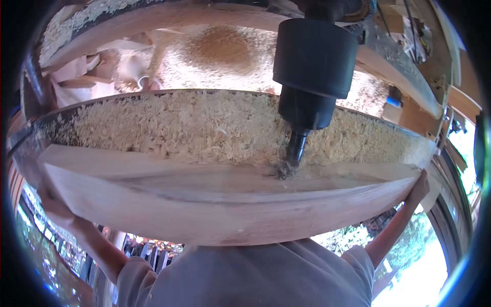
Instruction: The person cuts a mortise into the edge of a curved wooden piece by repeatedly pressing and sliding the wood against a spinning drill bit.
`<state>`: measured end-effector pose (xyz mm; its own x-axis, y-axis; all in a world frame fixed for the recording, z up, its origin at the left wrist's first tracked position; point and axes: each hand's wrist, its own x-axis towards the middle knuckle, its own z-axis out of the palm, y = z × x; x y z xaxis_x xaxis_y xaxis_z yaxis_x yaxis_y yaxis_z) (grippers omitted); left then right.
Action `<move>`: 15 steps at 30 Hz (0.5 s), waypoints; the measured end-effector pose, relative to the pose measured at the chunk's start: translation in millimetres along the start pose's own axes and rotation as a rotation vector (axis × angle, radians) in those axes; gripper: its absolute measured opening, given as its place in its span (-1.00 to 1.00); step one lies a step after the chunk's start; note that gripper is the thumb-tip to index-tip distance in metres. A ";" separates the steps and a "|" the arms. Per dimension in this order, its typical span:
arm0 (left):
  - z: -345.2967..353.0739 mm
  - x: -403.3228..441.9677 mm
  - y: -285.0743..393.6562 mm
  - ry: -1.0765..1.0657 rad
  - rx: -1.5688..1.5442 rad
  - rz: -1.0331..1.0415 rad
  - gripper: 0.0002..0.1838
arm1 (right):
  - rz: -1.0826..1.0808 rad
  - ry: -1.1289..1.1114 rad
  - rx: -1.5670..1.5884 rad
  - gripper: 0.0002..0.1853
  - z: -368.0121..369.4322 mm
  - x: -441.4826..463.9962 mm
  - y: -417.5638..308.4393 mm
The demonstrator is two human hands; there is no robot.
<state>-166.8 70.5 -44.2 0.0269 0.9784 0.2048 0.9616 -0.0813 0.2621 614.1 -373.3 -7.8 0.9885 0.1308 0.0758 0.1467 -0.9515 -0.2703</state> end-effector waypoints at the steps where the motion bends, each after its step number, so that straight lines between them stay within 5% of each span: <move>1: 2.1 10.2 -23.8 0.036 -0.065 -0.033 -0.50 | 0.035 -0.008 0.033 -0.49 2.3 -15.0 -11.4; 6: 0.7 60.3 -47.1 0.131 -0.317 -0.684 -0.44 | 0.002 -0.020 0.058 -0.50 17.4 -62.0 -61.6; 12: 5.5 52.7 -53.8 0.253 -0.408 -0.645 -0.51 | -0.071 -0.063 0.024 -0.50 21.8 -73.4 -87.0; 13: 3.6 48.9 -5.0 0.313 -0.401 -0.772 -0.55 | -0.082 -0.065 0.035 -0.50 23.0 -67.3 -82.1; 15: -4.1 39.6 -53.0 0.280 -0.379 -0.691 -0.55 | -0.110 -0.057 0.012 -0.49 25.9 -59.8 -85.3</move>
<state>-217.9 112.9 -46.1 -0.6519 0.7523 0.0949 0.5783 0.4124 0.7039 543.4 -292.7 -14.2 0.9668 0.2501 0.0514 0.2545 -0.9271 -0.2753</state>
